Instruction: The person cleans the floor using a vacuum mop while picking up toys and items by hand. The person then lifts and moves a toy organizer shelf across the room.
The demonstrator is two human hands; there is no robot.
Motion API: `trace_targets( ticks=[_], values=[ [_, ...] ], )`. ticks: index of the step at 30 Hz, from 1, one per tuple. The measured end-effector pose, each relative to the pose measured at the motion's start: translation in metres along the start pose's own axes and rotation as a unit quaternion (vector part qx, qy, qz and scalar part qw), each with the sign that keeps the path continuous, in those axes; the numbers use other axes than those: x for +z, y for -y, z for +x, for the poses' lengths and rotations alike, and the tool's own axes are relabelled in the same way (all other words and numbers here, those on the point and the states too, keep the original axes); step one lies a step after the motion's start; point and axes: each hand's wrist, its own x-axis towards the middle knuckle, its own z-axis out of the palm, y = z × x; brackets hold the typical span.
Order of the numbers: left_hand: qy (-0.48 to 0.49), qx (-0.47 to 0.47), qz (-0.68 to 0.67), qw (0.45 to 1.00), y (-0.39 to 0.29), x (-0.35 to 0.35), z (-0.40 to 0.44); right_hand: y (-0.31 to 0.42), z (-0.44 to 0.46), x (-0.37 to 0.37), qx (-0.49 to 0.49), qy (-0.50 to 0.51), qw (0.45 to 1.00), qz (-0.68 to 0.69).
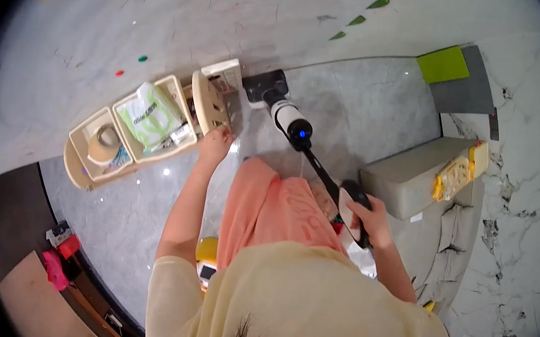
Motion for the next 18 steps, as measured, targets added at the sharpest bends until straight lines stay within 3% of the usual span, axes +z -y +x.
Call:
trace_targets(
  ticks=[6, 9, 11, 15, 18],
  values=[
    [-0.135, 0.018, 0.100, 0.986, 0.048, 0.034, 0.189, 0.056, 0.037, 0.002, 0.031, -0.086, 0.995, -0.040],
    [-0.184, -0.014, 0.067, 0.981, 0.123, 0.087, 0.281, 0.083, 0.050, 0.002, 0.098, -0.087, 0.991, -0.023],
    [-0.111, -0.092, 0.113, 0.983, 0.132, 0.093, 0.314, 0.087, 0.058, -0.008, 0.116, -0.088, 0.989, -0.020],
    [-0.106, -0.041, 0.324, 0.939, 0.155, 0.118, 0.344, 0.091, 0.072, -0.023, 0.168, -0.109, 0.980, -0.007],
    [-0.120, -0.034, 0.389, 0.913, 0.169, 0.130, 0.356, 0.086, 0.079, -0.035, 0.189, -0.098, 0.977, 0.001]
  ],
)
